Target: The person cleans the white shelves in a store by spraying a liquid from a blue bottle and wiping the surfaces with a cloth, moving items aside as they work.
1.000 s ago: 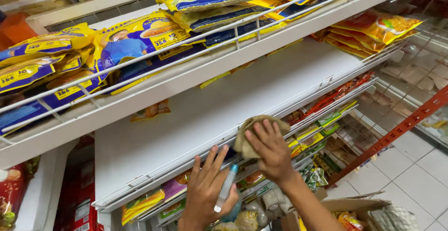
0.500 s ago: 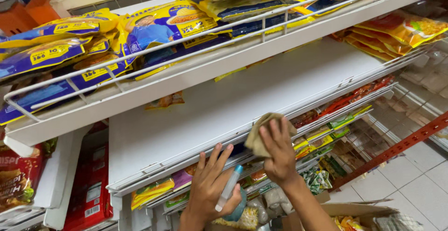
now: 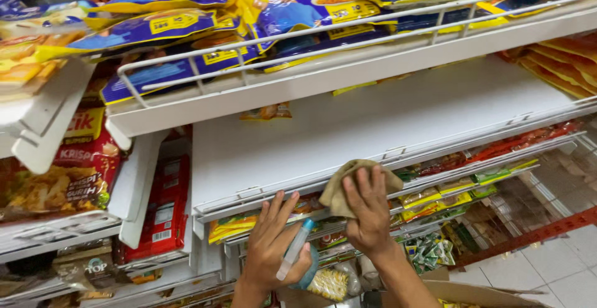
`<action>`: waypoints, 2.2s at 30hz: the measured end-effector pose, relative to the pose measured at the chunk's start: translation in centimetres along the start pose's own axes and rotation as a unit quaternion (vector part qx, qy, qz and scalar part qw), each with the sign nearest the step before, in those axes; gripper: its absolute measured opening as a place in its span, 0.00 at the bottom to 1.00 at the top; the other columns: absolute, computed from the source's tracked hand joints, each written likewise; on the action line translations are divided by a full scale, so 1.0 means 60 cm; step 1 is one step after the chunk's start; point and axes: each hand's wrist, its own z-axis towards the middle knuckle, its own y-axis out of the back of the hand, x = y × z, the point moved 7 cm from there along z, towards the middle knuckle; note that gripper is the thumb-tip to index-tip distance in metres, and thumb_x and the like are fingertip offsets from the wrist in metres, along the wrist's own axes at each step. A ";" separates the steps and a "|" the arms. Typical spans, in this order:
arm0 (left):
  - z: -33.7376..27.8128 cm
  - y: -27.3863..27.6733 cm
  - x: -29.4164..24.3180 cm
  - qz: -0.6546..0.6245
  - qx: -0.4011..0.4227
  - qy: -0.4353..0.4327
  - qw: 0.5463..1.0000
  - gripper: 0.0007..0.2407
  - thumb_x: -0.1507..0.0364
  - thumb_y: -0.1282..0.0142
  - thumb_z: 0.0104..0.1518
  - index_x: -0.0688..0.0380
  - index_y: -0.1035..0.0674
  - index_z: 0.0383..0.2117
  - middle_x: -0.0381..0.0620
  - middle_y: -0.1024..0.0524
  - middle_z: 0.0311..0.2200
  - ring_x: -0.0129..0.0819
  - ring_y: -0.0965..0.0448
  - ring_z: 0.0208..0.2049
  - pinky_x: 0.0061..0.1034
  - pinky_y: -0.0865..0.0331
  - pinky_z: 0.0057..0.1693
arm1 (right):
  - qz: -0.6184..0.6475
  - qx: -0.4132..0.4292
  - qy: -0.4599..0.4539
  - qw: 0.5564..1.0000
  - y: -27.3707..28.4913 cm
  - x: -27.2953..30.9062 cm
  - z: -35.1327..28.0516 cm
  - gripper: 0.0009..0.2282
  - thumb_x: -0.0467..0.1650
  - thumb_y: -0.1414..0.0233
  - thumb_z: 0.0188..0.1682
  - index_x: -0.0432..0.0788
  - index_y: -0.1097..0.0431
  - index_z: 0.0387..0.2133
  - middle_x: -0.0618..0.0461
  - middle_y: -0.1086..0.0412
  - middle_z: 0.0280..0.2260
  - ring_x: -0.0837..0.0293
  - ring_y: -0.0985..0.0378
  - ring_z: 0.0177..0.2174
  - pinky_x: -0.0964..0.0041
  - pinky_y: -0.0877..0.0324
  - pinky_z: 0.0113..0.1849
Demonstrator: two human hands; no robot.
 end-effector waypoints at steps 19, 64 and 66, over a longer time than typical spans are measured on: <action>-0.141 0.201 0.053 0.022 -0.161 0.102 0.981 0.13 0.70 0.44 0.50 0.69 0.16 0.35 0.67 0.31 0.58 0.61 0.29 0.62 0.44 0.31 0.64 | -0.033 0.148 0.172 0.973 -0.166 0.245 0.027 0.28 0.27 0.51 0.45 0.47 0.34 0.64 0.50 0.40 0.66 0.45 0.49 0.68 0.45 0.62 0.67; -0.120 0.209 0.009 -0.050 -0.010 0.033 0.998 0.13 0.71 0.42 0.50 0.65 0.16 0.39 0.67 0.36 0.66 0.65 0.40 0.71 0.57 0.52 0.74 | -0.152 0.115 0.190 0.963 -0.135 0.170 -0.011 0.27 0.24 0.50 0.45 0.47 0.33 0.62 0.48 0.40 0.66 0.43 0.48 0.68 0.42 0.61 0.68; -0.107 0.191 0.008 -0.070 0.012 0.048 0.996 0.13 0.71 0.43 0.54 0.65 0.16 0.41 0.66 0.36 0.68 0.65 0.41 0.72 0.56 0.50 0.74 | -0.127 0.067 0.133 0.981 -0.102 0.145 0.001 0.26 0.23 0.51 0.46 0.42 0.35 0.63 0.43 0.43 0.67 0.39 0.51 0.70 0.41 0.61 0.69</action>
